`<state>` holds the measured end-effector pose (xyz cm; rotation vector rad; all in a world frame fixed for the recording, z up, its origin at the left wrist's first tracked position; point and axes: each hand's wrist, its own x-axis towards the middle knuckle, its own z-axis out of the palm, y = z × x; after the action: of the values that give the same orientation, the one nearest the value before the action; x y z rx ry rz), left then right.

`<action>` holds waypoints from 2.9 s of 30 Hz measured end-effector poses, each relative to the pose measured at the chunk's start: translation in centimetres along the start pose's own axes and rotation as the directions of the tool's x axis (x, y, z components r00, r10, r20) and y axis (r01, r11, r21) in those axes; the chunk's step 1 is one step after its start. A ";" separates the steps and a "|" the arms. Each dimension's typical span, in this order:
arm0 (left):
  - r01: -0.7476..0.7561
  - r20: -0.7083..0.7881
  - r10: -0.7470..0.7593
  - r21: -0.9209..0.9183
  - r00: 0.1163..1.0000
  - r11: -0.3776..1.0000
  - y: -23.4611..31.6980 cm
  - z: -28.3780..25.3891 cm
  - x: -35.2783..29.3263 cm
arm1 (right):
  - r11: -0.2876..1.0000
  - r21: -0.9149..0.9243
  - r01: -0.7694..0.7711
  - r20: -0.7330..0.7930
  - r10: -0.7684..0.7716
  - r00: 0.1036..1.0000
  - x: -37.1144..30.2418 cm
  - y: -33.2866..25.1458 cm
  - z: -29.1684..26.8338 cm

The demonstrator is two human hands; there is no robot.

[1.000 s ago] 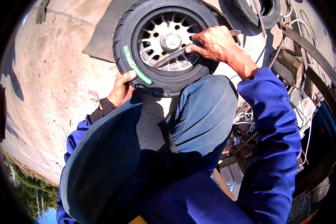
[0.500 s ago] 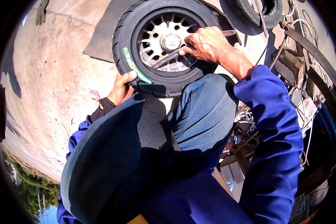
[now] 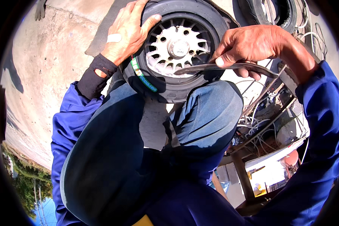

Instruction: The person retrieves a new tire from a plastic bag and carries it outside. They then mount the tire onto a scooter wheel rim using a tire lever, prying the tire bead over the rim edge to secure it in place.

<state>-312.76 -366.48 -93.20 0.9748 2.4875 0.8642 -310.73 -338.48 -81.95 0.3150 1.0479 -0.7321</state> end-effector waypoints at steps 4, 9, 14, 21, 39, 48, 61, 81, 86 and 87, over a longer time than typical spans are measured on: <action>0.213 0.104 -0.197 -0.176 0.975 0.961 0.2 -0.7 0.5 | 0.980 -0.018 0.200 -0.039 -0.201 0.979 2.5 -0.4 4.6; 0.283 0.144 -0.251 -0.290 0.957 0.914 -0.6 0.2 1.5 | 0.875 -0.428 0.226 -0.275 -0.365 0.890 2.6 5.6 2.1; 0.343 0.201 -0.285 -0.385 0.937 0.857 -0.2 -0.4 1.2 | 0.849 -0.508 0.147 -0.386 -0.377 0.842 2.5 6.8 1.7; 0.313 0.099 -0.297 -0.369 0.950 0.875 -0.8 0.4 0.4 | 0.734 -0.679 -0.011 -0.508 -0.458 0.729 6.6 8.0 2.8; 0.496 0.632 -0.309 -0.762 0.711 -0.416 0.4 4.3 -15.9 | 0.652 -0.757 0.053 -0.456 -0.584 0.672 8.8 7.9 2.4; 0.515 0.644 -0.301 -0.753 0.703 -0.410 0.5 3.4 -15.4 | 0.601 -0.797 0.066 -0.422 -0.631 0.651 9.4 6.5 3.0; 0.059 -0.043 -0.062 -0.072 0.997 0.996 -0.7 0.9 -2.0 | 0.985 0.153 0.077 0.064 -0.088 0.994 2.9 -1.3 2.3; 0.129 -0.050 -0.156 -0.351 0.987 0.928 -2.4 1.8 -2.0 | 0.914 -0.404 0.039 -0.461 -0.240 0.855 3.1 6.4 3.4; 0.130 -0.073 -0.185 -0.468 0.980 0.874 -2.9 1.7 -3.3 | 0.773 -0.629 -0.079 -0.566 -0.387 0.728 4.1 6.1 5.7; 0.148 -0.071 -0.202 -0.458 0.977 0.877 -3.2 2.1 -4.3 | 0.728 -0.685 -0.043 -0.574 -0.502 0.647 4.9 7.0 5.9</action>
<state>-310.24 -370.43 -96.48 0.5426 2.2591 1.3868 -300.54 -338.63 -84.04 -0.1942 2.1035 -0.4125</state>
